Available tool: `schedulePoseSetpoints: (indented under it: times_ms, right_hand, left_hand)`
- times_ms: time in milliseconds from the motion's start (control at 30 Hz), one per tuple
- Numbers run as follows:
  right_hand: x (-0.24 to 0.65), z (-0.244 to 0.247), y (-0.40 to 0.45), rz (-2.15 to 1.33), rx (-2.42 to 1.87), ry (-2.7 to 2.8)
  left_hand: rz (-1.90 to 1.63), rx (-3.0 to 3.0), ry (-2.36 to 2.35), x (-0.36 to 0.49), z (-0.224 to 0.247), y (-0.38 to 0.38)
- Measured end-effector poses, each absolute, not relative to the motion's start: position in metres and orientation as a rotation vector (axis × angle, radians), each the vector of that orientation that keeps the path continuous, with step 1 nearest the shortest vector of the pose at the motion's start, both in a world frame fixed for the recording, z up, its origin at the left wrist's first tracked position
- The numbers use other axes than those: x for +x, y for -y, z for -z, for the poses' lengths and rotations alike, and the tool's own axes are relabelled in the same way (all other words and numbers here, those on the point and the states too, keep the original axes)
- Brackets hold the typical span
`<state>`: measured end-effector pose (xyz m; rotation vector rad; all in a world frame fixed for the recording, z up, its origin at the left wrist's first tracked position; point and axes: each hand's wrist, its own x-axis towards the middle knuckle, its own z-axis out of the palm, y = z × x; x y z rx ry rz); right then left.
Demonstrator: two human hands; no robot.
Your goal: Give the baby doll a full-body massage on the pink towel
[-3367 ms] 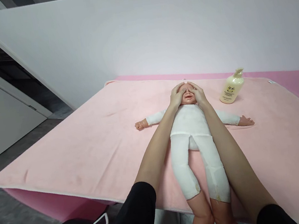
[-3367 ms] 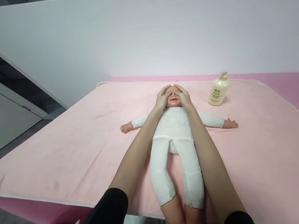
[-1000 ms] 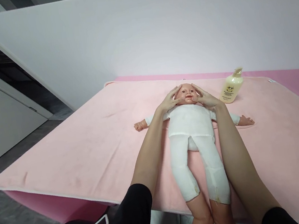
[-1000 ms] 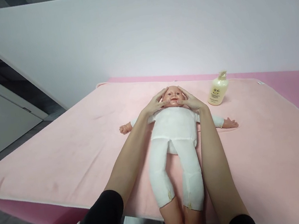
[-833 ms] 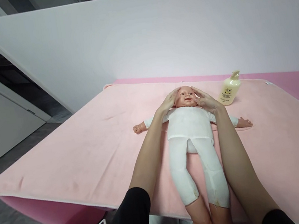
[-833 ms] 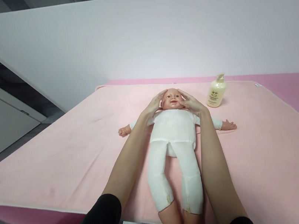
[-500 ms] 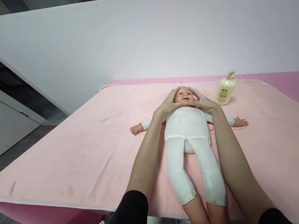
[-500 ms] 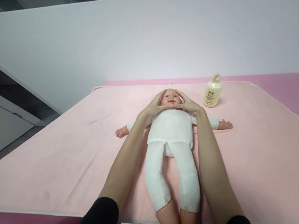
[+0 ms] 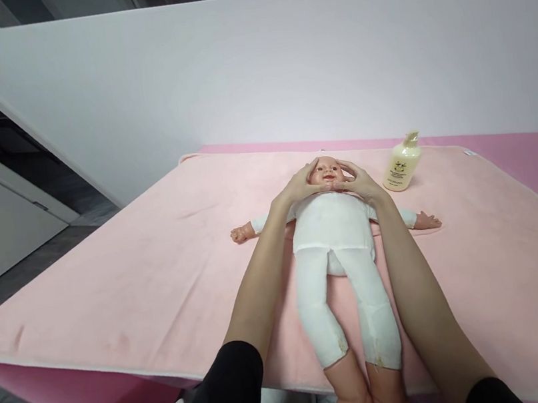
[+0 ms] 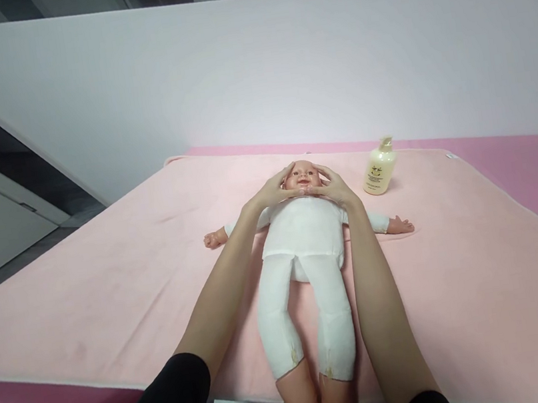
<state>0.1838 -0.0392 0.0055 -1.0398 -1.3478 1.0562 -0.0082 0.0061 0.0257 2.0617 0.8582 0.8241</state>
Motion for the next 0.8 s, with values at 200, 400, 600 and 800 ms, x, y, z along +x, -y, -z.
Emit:
schedulePoseSetpoints:
  times_ms: [200,400,600,800]
  right_hand:
    - [0.200,-0.006,0.047,-1.217,-1.018,1.351]
    - [0.193,-0.015,0.049,-1.080,-1.146,1.440]
    - [0.182,-0.018,0.037,-0.841,-1.221,1.472]
    - [0.197,-0.017,0.046,-0.990,-1.113,1.553]
  left_hand:
    - [-0.695,2.097,-0.800,-0.022,-0.030,-0.010]
    - [-0.701,2.002,-0.815,-0.023,-0.034,-0.006]
    - [-0.822,2.067,-0.883,-0.016,-0.029,-0.009]
    - [-0.732,2.008,-0.770,-0.027,-0.026,-0.017]
